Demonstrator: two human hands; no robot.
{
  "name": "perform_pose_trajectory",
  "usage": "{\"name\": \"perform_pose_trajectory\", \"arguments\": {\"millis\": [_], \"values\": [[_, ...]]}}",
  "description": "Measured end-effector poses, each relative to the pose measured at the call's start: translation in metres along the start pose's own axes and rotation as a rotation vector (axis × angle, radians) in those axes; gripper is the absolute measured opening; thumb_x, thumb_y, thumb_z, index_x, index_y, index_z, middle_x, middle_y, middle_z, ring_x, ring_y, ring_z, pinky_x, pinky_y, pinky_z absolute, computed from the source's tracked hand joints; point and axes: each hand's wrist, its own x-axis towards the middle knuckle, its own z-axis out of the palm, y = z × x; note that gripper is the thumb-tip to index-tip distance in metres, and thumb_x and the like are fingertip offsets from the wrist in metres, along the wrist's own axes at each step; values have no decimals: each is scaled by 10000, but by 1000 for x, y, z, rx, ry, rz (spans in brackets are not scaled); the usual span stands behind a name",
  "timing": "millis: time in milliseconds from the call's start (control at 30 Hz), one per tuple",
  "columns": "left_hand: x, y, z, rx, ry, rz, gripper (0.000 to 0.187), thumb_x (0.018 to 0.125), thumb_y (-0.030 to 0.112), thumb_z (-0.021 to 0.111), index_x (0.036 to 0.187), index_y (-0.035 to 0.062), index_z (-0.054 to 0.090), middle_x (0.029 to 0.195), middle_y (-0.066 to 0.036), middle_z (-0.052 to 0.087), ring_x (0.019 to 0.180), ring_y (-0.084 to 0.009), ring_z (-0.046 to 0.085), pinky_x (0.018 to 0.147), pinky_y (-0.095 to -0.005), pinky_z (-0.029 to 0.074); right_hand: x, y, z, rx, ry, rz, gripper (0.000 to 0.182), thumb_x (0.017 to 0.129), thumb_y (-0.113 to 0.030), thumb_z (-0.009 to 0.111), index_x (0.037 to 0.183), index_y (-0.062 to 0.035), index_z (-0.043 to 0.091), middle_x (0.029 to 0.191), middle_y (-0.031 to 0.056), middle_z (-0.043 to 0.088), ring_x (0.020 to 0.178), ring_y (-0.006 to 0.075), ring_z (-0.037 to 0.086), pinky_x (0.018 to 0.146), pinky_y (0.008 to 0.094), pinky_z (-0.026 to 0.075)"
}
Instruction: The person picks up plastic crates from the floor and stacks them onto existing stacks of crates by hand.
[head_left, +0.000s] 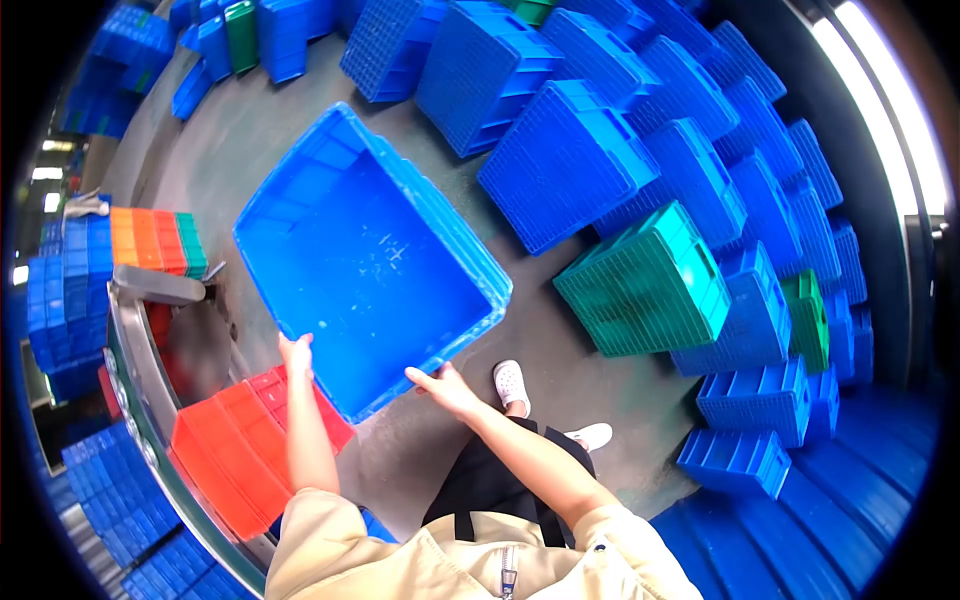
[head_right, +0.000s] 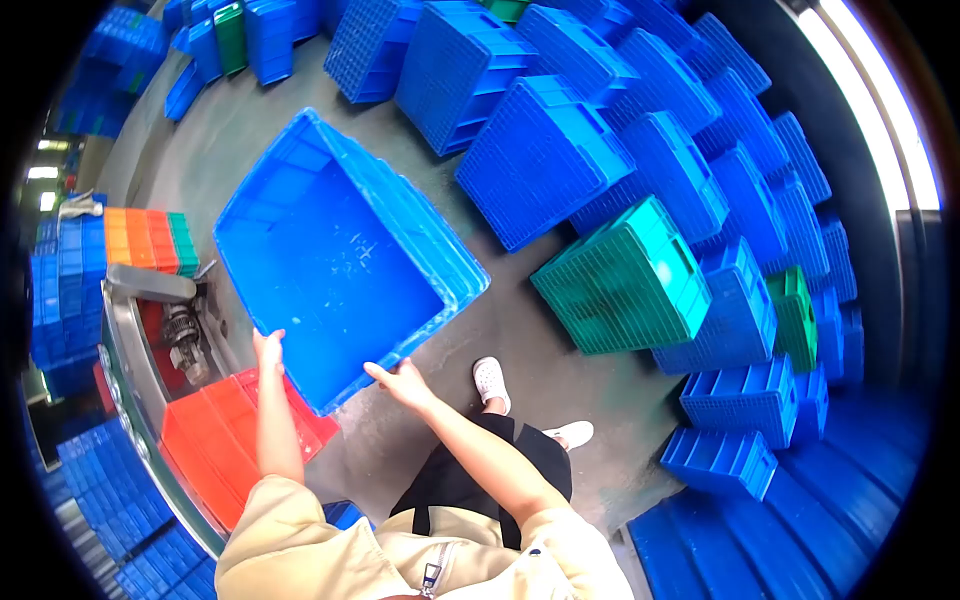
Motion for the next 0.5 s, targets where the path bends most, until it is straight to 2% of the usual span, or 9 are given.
{"name": "perform_pose_trajectory", "arguments": {"millis": [100,133,167,200,267,367,400,467,500], "values": [[-4,7,-3,30,-31,-62,476,674,-48,538,1130,2,411,1041,-135,534,926,-244,526,833,-330,396,1,4,1,-209,67,-38,719,694,-485,629,1099,61,392,960,135,541,820,179,536,723,284,448],[-9,4,-1,84,50,0,484,682,-34,539,1143,-3,395,1073,-144,508,967,-249,499,858,-336,376,-3,6,-6,-191,90,-45,719,694,-485,629,1099,61,392,960,135,541,820,179,536,723,284,448],[-12,0,4,138,115,68,493,691,-20,540,1157,-8,379,1106,-153,482,1009,-253,472,882,-343,356,-11,9,-16,-270,43,-43,737,680,-521,613,1096,52,409,976,169,547,878,229,540,771,315,431],[1,-23,1,180,199,228,502,705,7,551,1169,-17,361,1133,-161,449,1042,-265,441,902,-351,334,-21,13,-31,-347,14,-38,758,667,-558,598,1093,44,426,991,204,552,935,279,544,818,346,414],[22,-48,-3,269,353,509,519,732,68,572,1184,-35,338,1166,-177,402,1081,-290,398,926,-371,308,-47,46,-73,-448,30,-47,634,727,-529,535,1059,7,475,985,192,562,929,302,544,827,352,409],[-32,25,20,610,488,956,527,762,133,588,1185,-50,332,1178,-202,380,1084,-324,387,930,-399,302,-111,100,-173,-715,89,1,530,761,-452,515,1054,-10,493,966,189,574,925,303,547,816,361,416],[-46,41,38,493,485,978,505,775,130,573,1184,-47,336,1180,-204,381,1087,-325,385,930,-402,302,-157,74,-196,-636,313,299,433,740,-390,562,1002,-45,570,998,180,569,978,291,532,830,341,419],[-104,87,84,316,438,1037,480,804,118,542,1202,-37,321,1202,-200,368,1112,-317,371,946,-399,285,-223,150,-280,-630,638,401,370,720,-323,564,958,-42,596,926,171,597,910,271,567,802,345,433],[-144,112,123,154,343,1089,497,813,116,529,1221,-36,291,1236,-194,337,1145,-304,347,968,-394,260,-269,153,-311,-574,813,532,339,714,-283,564,944,-37,603,903,166,605,893,255,576,789,346,441]]}}
